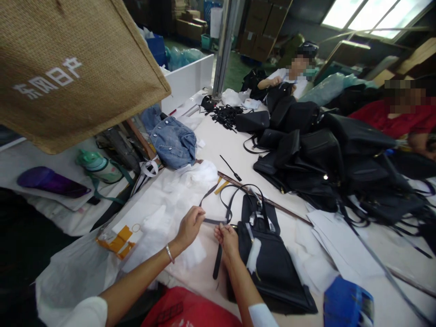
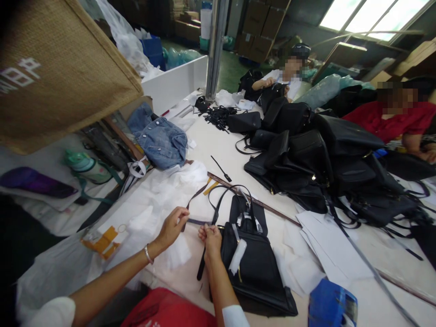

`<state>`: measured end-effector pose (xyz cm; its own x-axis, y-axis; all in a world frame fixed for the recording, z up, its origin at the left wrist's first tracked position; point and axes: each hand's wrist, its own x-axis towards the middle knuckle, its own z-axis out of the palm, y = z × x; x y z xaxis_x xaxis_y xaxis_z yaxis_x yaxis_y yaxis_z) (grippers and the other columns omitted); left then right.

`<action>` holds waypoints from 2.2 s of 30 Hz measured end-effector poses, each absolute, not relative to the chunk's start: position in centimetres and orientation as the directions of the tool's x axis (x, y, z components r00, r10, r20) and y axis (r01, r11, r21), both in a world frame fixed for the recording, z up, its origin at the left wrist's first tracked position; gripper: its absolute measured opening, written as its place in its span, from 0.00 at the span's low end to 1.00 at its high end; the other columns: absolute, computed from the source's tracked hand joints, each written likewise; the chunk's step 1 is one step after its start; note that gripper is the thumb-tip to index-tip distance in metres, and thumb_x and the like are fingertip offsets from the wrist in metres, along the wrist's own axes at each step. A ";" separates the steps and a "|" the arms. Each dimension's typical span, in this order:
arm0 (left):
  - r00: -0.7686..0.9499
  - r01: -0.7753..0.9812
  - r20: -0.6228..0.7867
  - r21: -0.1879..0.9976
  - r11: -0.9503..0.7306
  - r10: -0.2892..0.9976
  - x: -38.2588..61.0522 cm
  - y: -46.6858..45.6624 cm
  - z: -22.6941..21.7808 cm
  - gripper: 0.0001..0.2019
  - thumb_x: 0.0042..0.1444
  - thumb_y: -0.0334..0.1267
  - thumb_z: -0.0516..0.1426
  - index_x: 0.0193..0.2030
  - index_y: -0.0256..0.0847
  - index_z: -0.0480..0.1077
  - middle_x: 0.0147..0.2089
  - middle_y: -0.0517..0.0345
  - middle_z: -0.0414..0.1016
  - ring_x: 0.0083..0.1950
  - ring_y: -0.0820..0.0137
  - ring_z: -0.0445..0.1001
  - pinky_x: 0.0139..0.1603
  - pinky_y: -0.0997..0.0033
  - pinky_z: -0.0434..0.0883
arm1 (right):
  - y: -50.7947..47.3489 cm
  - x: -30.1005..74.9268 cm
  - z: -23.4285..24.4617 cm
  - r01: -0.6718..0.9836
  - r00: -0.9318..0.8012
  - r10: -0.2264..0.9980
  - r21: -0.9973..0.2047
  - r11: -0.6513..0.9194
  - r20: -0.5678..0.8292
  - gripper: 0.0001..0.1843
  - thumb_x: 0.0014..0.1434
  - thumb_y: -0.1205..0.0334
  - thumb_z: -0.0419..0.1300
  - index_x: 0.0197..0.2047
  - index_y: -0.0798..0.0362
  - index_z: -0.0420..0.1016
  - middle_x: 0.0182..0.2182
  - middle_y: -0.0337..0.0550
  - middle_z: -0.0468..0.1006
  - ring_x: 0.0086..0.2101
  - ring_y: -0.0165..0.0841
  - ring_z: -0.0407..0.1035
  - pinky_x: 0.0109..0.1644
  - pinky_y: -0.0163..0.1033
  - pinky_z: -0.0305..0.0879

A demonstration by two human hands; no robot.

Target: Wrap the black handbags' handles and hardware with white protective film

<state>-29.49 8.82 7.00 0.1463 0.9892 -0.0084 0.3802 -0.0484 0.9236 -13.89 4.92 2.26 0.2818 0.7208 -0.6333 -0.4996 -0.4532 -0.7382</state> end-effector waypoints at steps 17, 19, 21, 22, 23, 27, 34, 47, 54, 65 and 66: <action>-0.005 0.460 -0.228 0.864 0.205 0.974 -37.9 2.4 -0.5 0.10 0.56 0.35 0.50 0.43 0.42 0.68 0.44 0.52 0.74 0.47 0.62 0.73 0.51 0.60 0.68 | -2.8 -19.5 1.6 0.876 -0.121 0.929 -0.478 -0.067 -0.351 0.20 0.49 0.64 0.65 0.46 0.54 0.67 0.41 0.53 0.76 0.38 0.44 0.73 0.37 0.39 0.60; -0.016 0.498 -0.197 0.849 0.179 0.980 -38.5 2.0 -0.2 0.10 0.57 0.35 0.50 0.43 0.42 0.68 0.44 0.52 0.74 0.48 0.61 0.72 0.52 0.59 0.68 | -2.7 -19.3 1.3 0.894 -0.117 0.919 -0.443 -0.067 -0.376 0.14 0.51 0.67 0.62 0.43 0.54 0.69 0.40 0.52 0.75 0.37 0.42 0.73 0.36 0.38 0.59; 0.038 0.551 -0.164 0.827 0.116 0.986 -38.8 1.3 -0.1 0.10 0.58 0.35 0.49 0.45 0.43 0.68 0.45 0.53 0.73 0.49 0.62 0.72 0.53 0.59 0.67 | -2.5 -19.0 1.0 0.876 -0.114 0.921 -0.474 -0.084 -0.373 0.07 0.53 0.68 0.59 0.37 0.53 0.70 0.37 0.48 0.76 0.35 0.39 0.72 0.36 0.37 0.58; 0.059 0.578 -0.151 0.811 0.089 0.987 -38.9 1.0 -0.1 0.11 0.58 0.35 0.49 0.47 0.44 0.67 0.46 0.53 0.72 0.48 0.62 0.72 0.53 0.59 0.67 | -2.5 -18.8 0.9 0.860 -0.106 0.924 -0.500 -0.101 -0.369 0.04 0.53 0.68 0.58 0.35 0.53 0.70 0.35 0.46 0.76 0.34 0.38 0.72 0.35 0.36 0.58; 0.054 0.604 -0.143 0.793 0.082 0.988 -38.8 0.7 -0.2 0.12 0.58 0.36 0.49 0.49 0.44 0.66 0.47 0.53 0.71 0.48 0.62 0.72 0.53 0.59 0.68 | -2.4 -18.5 0.9 0.842 -0.095 0.925 -0.526 -0.122 -0.368 0.02 0.53 0.67 0.58 0.33 0.52 0.69 0.33 0.44 0.76 0.33 0.37 0.71 0.35 0.35 0.57; -0.167 0.668 -0.167 0.706 0.236 0.972 -38.0 0.3 -1.0 0.18 0.58 0.38 0.51 0.55 0.41 0.57 0.51 0.49 0.67 0.48 0.61 0.72 0.50 0.60 0.70 | -2.2 -17.7 1.0 0.821 -0.081 0.912 -0.545 -0.168 -0.403 0.02 0.56 0.66 0.56 0.32 0.51 0.69 0.29 0.40 0.77 0.32 0.35 0.72 0.33 0.34 0.56; -0.014 0.867 -0.330 0.466 0.176 0.944 -37.1 1.1 -0.9 0.24 0.56 0.32 0.52 0.60 0.37 0.52 0.57 0.44 0.67 0.55 0.62 0.71 0.47 0.69 0.67 | -2.4 -18.0 3.4 0.967 -0.139 0.948 -0.244 0.068 -0.288 0.18 0.57 0.71 0.56 0.51 0.55 0.65 0.39 0.51 0.76 0.39 0.42 0.73 0.39 0.39 0.64; 0.057 0.838 -0.396 0.518 0.171 0.917 -37.5 3.8 1.5 0.10 0.59 0.39 0.50 0.28 0.41 0.66 0.21 0.65 0.71 0.20 0.73 0.69 0.27 0.74 0.63 | -3.0 -21.1 1.5 0.916 -0.218 0.873 -0.399 0.030 -0.436 0.25 0.54 0.69 0.59 0.56 0.59 0.64 0.43 0.55 0.79 0.43 0.44 0.74 0.44 0.41 0.67; -0.137 0.858 -0.099 0.485 0.168 0.986 -39.1 12.9 5.8 0.16 0.64 0.47 0.43 0.49 0.40 0.62 0.50 0.46 0.73 0.49 0.63 0.73 0.46 0.67 0.66 | -3.0 -20.6 0.6 0.900 -0.210 0.874 -0.435 -0.002 -0.438 0.28 0.54 0.68 0.58 0.58 0.62 0.64 0.43 0.56 0.79 0.44 0.46 0.74 0.46 0.42 0.67; -0.217 0.833 -0.043 0.513 0.208 0.975 -39.6 17.6 5.9 0.07 0.59 0.39 0.48 0.40 0.41 0.64 0.34 0.52 0.76 0.39 0.63 0.77 0.39 0.69 0.69 | -2.6 -19.4 1.3 0.833 -0.197 0.872 -0.546 -0.092 -0.449 0.13 0.54 0.66 0.57 0.44 0.54 0.71 0.38 0.49 0.80 0.40 0.42 0.75 0.42 0.39 0.66; -0.227 0.821 -0.034 0.532 0.210 0.973 -39.8 16.2 6.0 0.08 0.59 0.39 0.47 0.42 0.41 0.62 0.34 0.54 0.76 0.37 0.65 0.77 0.37 0.70 0.69 | -2.6 -19.2 1.5 0.830 -0.202 0.863 -0.549 -0.100 -0.462 0.13 0.54 0.65 0.58 0.45 0.54 0.71 0.38 0.50 0.80 0.40 0.43 0.75 0.42 0.39 0.66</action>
<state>-39.83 16.16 5.97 -0.2266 0.9734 -0.0340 0.8206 0.2096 0.5316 -19.23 -2.61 1.51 -0.2017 0.8635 -0.4623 0.8300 -0.0999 -0.5488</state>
